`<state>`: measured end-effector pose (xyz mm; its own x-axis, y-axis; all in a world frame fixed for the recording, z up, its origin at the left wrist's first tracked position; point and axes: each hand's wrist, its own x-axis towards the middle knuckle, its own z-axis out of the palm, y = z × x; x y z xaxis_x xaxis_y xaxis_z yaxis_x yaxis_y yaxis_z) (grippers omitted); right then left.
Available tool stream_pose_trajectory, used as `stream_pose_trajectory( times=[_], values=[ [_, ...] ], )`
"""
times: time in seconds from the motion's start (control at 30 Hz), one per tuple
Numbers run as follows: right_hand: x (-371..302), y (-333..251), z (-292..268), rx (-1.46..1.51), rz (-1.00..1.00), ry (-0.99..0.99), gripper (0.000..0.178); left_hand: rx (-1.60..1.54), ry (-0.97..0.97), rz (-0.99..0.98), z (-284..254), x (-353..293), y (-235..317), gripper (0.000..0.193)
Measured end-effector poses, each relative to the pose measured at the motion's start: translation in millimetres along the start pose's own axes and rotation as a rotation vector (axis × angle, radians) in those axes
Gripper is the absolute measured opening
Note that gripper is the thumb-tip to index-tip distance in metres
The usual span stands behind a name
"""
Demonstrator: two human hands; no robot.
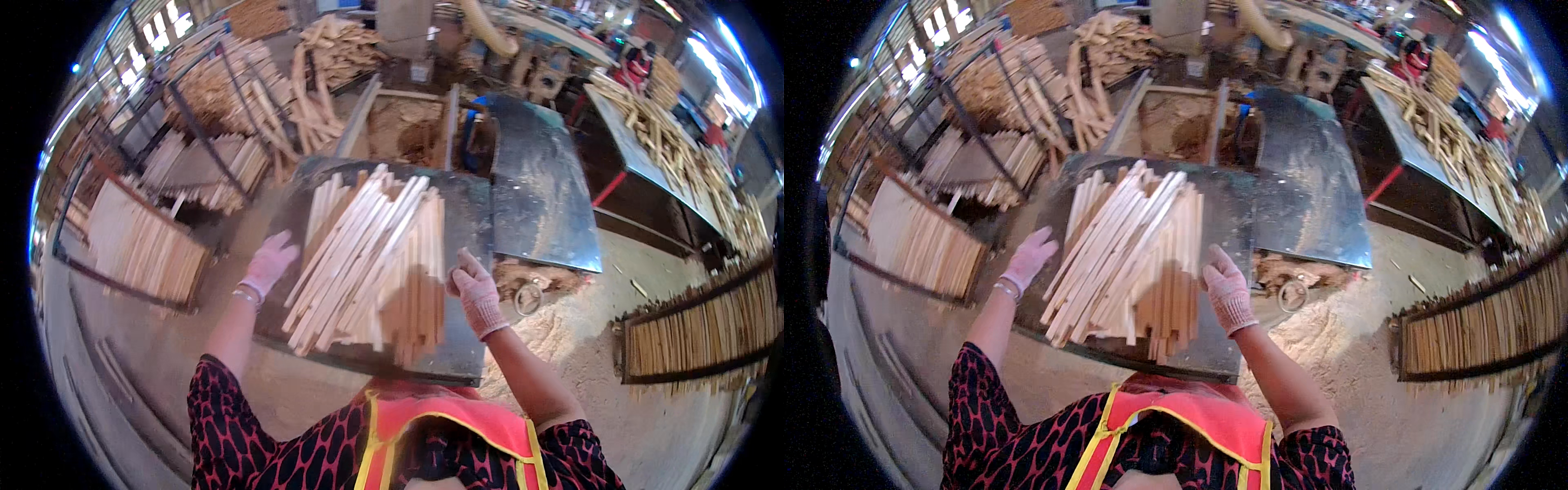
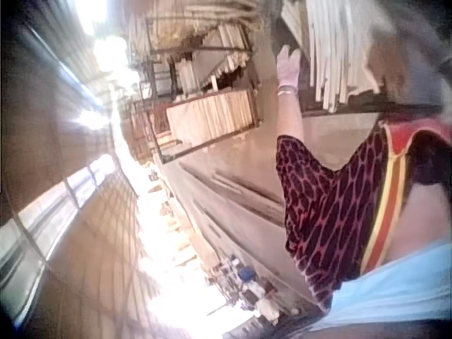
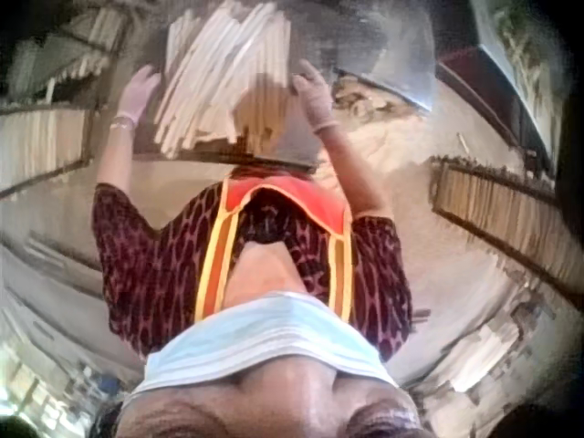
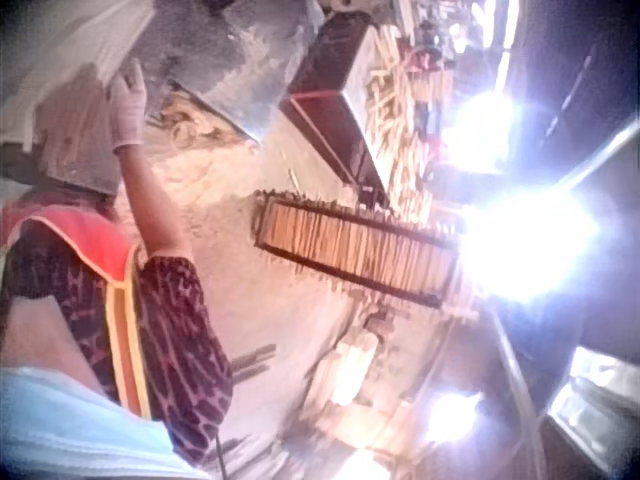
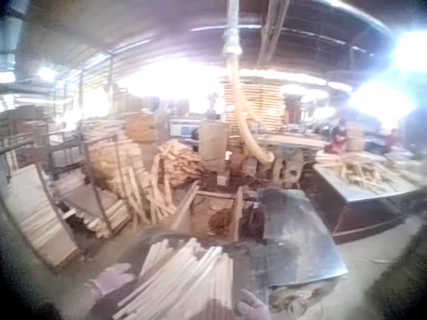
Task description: The person picks up a stack of wooden planks from a metal table and carries them to a different area. They then proceed to sort the planks by hand, separating them into neat piles on the table surface.
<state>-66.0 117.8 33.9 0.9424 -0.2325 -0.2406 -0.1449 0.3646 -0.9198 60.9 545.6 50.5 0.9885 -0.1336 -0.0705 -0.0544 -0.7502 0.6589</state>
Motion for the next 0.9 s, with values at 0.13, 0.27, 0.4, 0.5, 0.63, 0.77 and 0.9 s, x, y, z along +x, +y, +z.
stream_pose_trajectory(
  times=[0.13,0.27,0.4,0.5,0.63,0.77,0.9],
  values=[
    [10.5,50.3,-63.8,-1.164,-0.504,-0.096,0.031,-0.628,-0.115,-0.363,24.9,20.0,-83.1,0.037],
    [26.5,69.3,-30.8,-1.122,-0.341,0.007,0.027,-0.932,-0.133,-0.499,61.6,59.7,-75.2,0.038],
    [31.6,70.5,-16.5,-0.595,0.018,0.177,0.057,-0.923,-0.314,-0.552,117.8,105.4,-78.7,0.054],
    [29.9,66.9,1.4,-0.574,0.018,0.204,0.057,-0.902,-0.351,-0.566,126.9,115.6,-34.7,0.054],
    [19.3,67.3,0.5,-0.518,0.008,0.276,0.052,-0.891,-0.432,-0.556,144.9,130.5,-1.0,0.054],
    [15.3,84.3,-29.9,-0.602,-0.043,0.323,0.051,-0.877,-0.487,-0.556,160.1,139.9,21.8,0.054],
    [14.6,81.3,-59.2,-0.474,0.086,0.441,0.050,-0.877,-0.518,-0.557,179.1,148.3,39.3,0.054]
  ],
)
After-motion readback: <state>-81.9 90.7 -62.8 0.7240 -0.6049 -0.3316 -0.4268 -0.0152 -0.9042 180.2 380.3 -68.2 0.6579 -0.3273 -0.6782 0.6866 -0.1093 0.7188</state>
